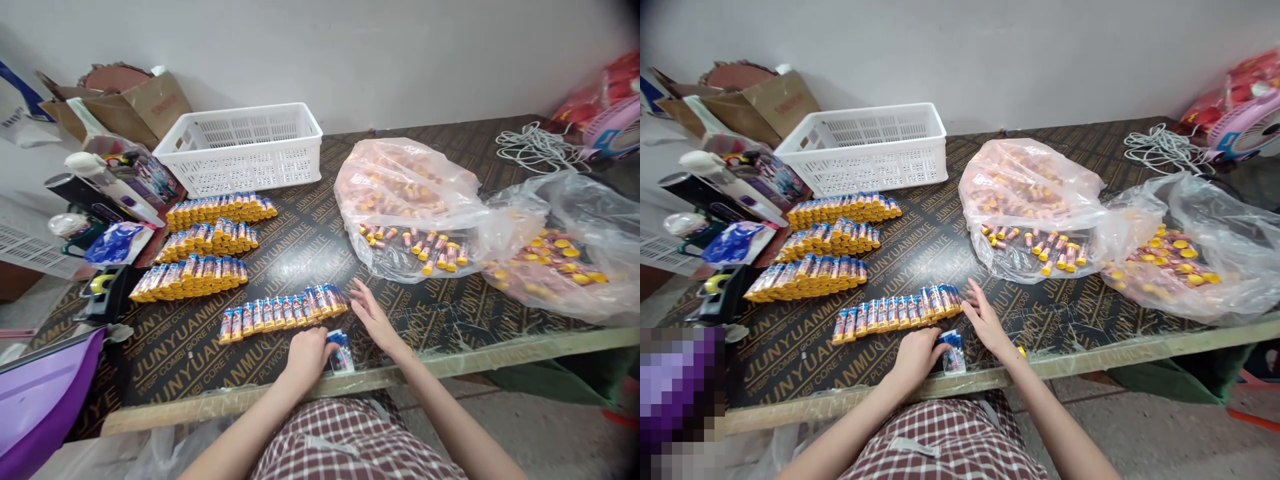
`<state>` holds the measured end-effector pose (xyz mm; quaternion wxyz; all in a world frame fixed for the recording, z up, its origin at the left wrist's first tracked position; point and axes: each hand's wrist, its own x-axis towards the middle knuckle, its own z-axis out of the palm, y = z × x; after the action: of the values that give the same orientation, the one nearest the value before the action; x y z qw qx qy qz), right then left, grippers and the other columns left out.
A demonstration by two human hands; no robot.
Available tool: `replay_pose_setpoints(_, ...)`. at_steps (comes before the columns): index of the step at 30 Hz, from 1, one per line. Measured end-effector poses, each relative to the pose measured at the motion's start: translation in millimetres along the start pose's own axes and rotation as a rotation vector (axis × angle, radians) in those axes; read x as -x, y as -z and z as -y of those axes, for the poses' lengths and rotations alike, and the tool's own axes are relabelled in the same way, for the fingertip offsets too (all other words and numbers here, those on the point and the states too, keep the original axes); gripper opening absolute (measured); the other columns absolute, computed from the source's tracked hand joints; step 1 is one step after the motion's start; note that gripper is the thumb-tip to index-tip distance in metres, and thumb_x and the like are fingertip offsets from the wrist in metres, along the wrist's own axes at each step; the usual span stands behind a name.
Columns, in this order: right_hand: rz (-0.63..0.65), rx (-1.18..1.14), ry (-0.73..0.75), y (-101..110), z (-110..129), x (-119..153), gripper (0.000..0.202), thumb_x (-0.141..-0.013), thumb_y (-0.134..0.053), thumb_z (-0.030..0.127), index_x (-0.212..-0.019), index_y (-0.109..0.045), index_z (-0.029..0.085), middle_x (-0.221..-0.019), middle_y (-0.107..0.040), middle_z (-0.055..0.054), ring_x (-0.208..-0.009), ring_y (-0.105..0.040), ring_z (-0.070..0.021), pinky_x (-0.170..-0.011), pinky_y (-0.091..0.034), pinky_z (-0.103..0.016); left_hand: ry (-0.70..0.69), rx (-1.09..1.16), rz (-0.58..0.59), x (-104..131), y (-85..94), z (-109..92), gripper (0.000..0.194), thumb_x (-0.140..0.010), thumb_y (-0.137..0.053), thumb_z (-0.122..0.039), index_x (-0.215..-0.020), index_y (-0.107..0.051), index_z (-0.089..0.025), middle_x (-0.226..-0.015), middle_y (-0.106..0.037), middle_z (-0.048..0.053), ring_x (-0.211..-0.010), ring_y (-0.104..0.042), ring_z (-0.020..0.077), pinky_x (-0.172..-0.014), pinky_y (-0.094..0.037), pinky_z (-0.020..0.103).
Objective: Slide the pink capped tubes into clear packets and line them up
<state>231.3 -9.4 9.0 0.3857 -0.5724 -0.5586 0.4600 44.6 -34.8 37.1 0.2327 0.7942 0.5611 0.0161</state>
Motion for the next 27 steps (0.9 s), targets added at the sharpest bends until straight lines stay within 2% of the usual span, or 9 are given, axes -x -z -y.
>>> replay_pose_setpoints(3,0.045,0.237,0.055,25.8,5.7,3.9,0.046,-0.079,-0.059,0.039,-0.121,-0.053,0.022,-0.115,-0.058,-0.009,-0.099,-0.057,-0.0216,-0.088,-0.045,-0.036,0.038,-0.091,0.041,2.6,-9.9,-1.1,0.016,-0.086,-0.054,-0.032,-0.089,-0.060,-0.018,-0.089,-0.067,0.006,-0.078,-0.064,0.0216,-0.064,-0.042,0.029)
replay_pose_setpoints(5,0.190,0.409,0.057,48.2,8.2,9.5,0.031,-0.074,-0.064,0.031,-0.103,-0.063,0.020,-0.101,-0.062,-0.007,-0.091,-0.058,-0.0213,-0.082,-0.045,-0.033,0.026,-0.094,0.013,2.2,-12.6,0.4,0.012,-0.088,-0.052,-0.028,-0.087,-0.059,-0.018,-0.090,-0.065,0.005,-0.080,-0.063,0.0201,-0.065,-0.042,0.028)
replay_pose_setpoints(8,0.413,0.658,-0.030,78.5,6.3,20.8,0.022,-0.067,-0.069,0.028,-0.086,-0.067,0.018,-0.085,-0.062,-0.005,-0.081,-0.057,-0.0213,-0.072,-0.043,-0.030,0.001,-0.070,-0.017,2.4,-14.2,2.4,0.012,-0.089,-0.049,-0.024,-0.084,-0.057,-0.018,-0.091,-0.062,0.005,-0.083,-0.061,0.0185,-0.068,-0.042,0.027)
replay_pose_setpoints(11,0.487,0.785,-0.133,94.8,-0.6,32.4,0.025,-0.065,-0.071,0.038,-0.078,-0.066,0.017,-0.080,-0.060,-0.005,-0.076,-0.055,-0.0208,-0.066,-0.040,-0.028,-0.008,-0.041,-0.013,3.4,-15.5,2.9,0.015,-0.091,-0.044,-0.022,-0.084,-0.057,-0.017,-0.089,-0.062,0.005,-0.082,-0.060,0.0177,-0.069,-0.042,0.027)
replay_pose_setpoints(15,0.532,0.707,-0.156,98.1,-7.7,42.6,0.027,-0.078,-0.060,0.044,-0.073,-0.062,0.017,-0.077,-0.057,-0.004,-0.073,-0.053,-0.0181,-0.063,-0.038,-0.026,-0.013,-0.024,-0.012,4.2,-18.1,3.2,0.015,-0.090,-0.043,-0.018,-0.084,-0.057,-0.017,-0.086,-0.063,0.005,-0.079,-0.060,0.0180,-0.068,-0.041,0.027)
replay_pose_setpoints(18,0.520,0.630,-0.145,95.3,-6.6,44.7,0.028,-0.081,-0.057,0.044,-0.073,-0.059,0.018,-0.075,-0.057,-0.003,-0.072,-0.052,-0.0169,-0.063,-0.038,-0.026,-0.027,0.010,-0.052,5.7,-20.1,4.0,0.011,-0.088,-0.047,-0.016,-0.083,-0.057,-0.017,-0.083,-0.063,0.005,-0.077,-0.058,0.0185,-0.067,-0.040,0.028)
replay_pose_setpoints(21,0.470,0.501,-0.149,89.1,2.4,43.1,0.029,-0.085,-0.052,0.046,-0.076,-0.056,0.019,-0.070,-0.056,0.000,-0.066,-0.050,-0.0146,-0.061,-0.039,-0.025,-0.056,0.119,-0.146,8.2,-18.0,3.5,0.011,-0.084,-0.049,-0.014,-0.075,-0.055,-0.018,-0.082,-0.061,0.004,-0.078,-0.056,0.0183,-0.068,-0.039,0.027)
replay_pose_setpoints(24,0.347,0.287,-0.141,77.4,17.3,39.5,0.029,-0.086,-0.051,0.048,-0.082,-0.055,0.020,-0.071,-0.055,0.002,-0.065,-0.050,-0.0133,-0.057,-0.042,-0.024,-0.036,0.453,-0.199,8.6,-7.7,0.5,0.009,-0.079,-0.053,-0.014,-0.071,-0.051,-0.019,-0.071,-0.058,0.000,-0.068,-0.054,0.0146,-0.063,-0.038,0.025)
replay_pose_setpoints(27,0.112,0.045,-0.094,61.0,32.5,35.3,0.026,-0.081,-0.061,0.045,-0.090,-0.058,0.020,-0.081,-0.059,0.000,-0.066,-0.054,-0.0134,-0.053,-0.045,-0.023,0.071,0.941,-0.224,2.5,9.3,-1.9,0.012,-0.072,-0.059,-0.017,-0.070,-0.047,-0.019,-0.061,-0.054,-0.004,-0.056,-0.051,0.0106,-0.055,-0.036,0.021)
